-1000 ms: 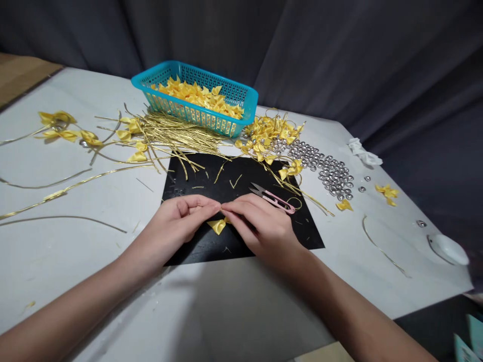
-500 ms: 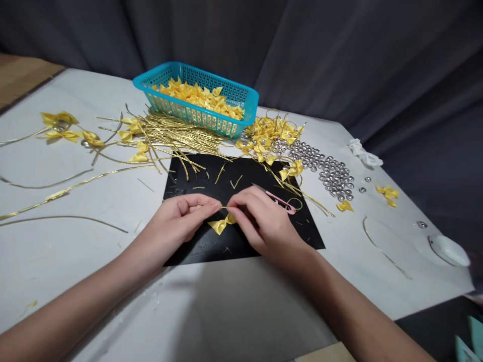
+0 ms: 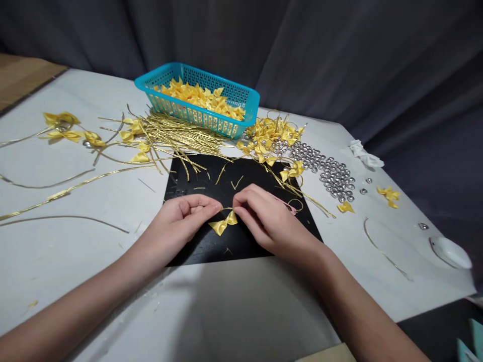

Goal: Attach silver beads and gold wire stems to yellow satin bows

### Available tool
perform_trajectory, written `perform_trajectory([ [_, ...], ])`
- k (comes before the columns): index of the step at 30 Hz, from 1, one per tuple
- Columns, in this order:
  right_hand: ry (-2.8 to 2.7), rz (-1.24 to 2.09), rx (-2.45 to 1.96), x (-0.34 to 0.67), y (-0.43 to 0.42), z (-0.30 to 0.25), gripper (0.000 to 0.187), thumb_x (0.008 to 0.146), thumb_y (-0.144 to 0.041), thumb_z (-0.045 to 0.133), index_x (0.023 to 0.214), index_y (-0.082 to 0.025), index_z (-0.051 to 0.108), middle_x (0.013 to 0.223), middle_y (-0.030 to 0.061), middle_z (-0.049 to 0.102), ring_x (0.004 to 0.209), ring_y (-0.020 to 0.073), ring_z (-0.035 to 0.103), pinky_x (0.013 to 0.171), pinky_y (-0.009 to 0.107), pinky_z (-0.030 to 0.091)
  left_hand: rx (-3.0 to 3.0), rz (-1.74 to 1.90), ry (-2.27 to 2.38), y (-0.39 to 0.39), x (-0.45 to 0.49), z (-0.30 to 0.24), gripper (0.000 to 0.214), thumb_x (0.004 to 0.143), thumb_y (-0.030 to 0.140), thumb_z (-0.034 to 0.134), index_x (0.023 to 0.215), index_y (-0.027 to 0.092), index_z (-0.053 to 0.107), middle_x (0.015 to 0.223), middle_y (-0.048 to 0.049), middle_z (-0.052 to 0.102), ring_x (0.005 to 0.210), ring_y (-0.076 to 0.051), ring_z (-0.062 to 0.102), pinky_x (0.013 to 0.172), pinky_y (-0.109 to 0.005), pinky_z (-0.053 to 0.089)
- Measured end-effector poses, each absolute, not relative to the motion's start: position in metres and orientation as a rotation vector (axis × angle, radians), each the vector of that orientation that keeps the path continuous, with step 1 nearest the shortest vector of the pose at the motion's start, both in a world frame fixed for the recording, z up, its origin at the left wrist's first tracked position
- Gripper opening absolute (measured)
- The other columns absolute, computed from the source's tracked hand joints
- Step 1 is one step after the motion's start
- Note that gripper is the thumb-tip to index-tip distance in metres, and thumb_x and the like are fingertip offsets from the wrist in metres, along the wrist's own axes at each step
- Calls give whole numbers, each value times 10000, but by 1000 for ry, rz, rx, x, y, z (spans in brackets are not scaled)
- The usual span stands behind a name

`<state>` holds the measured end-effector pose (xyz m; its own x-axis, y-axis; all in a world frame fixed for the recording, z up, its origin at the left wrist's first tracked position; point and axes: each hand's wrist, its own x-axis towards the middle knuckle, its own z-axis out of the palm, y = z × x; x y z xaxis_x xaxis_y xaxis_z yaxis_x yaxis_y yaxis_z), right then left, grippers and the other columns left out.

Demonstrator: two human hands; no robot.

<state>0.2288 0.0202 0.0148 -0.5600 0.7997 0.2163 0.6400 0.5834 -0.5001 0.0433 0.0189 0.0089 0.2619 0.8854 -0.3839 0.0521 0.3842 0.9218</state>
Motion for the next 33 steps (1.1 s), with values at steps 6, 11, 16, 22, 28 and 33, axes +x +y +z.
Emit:
perform_trajectory([
  [6,-2417,549,-1189,231,21,18,116,944,-200,364,885,-171,459,881,29,506,744,101,486,658,223,378,1047,723,1181,19,42,7,171,789,295,624,717,141,642,464,95,360,410,-31,216,348,-131,153],
  [11,-2414,512,-1204,235,23,20,119,940,-188,351,862,-168,439,873,37,492,760,113,475,668,236,384,1025,729,1212,20,43,9,181,794,312,612,720,148,626,453,99,350,399,-32,215,350,-130,161],
  [16,-2422,496,-1209,236,24,21,126,937,-188,348,854,-166,441,869,39,493,762,115,475,673,242,392,1064,720,1223,21,43,9,186,788,323,608,721,149,618,461,96,345,403,-40,216,349,-140,155],
  [22,-2401,491,-1198,238,25,20,125,920,-175,375,846,-155,473,858,47,517,754,119,487,647,240,398,1115,696,1229,21,42,8,204,790,346,601,724,154,616,477,89,333,416,-50,201,356,-159,153],
  [28,-2254,601,-1165,234,19,16,247,870,-176,488,1116,-162,504,1021,62,553,603,63,472,581,212,419,1169,693,1195,21,43,7,223,786,362,607,690,160,603,494,80,336,436,-58,212,364,-175,150],
  [33,-2313,603,-1050,228,20,9,138,885,-218,522,977,-135,582,926,53,587,718,87,530,670,211,437,1205,680,1183,20,41,4,241,799,389,591,721,162,615,512,75,338,449,-60,222,372,-176,151],
])
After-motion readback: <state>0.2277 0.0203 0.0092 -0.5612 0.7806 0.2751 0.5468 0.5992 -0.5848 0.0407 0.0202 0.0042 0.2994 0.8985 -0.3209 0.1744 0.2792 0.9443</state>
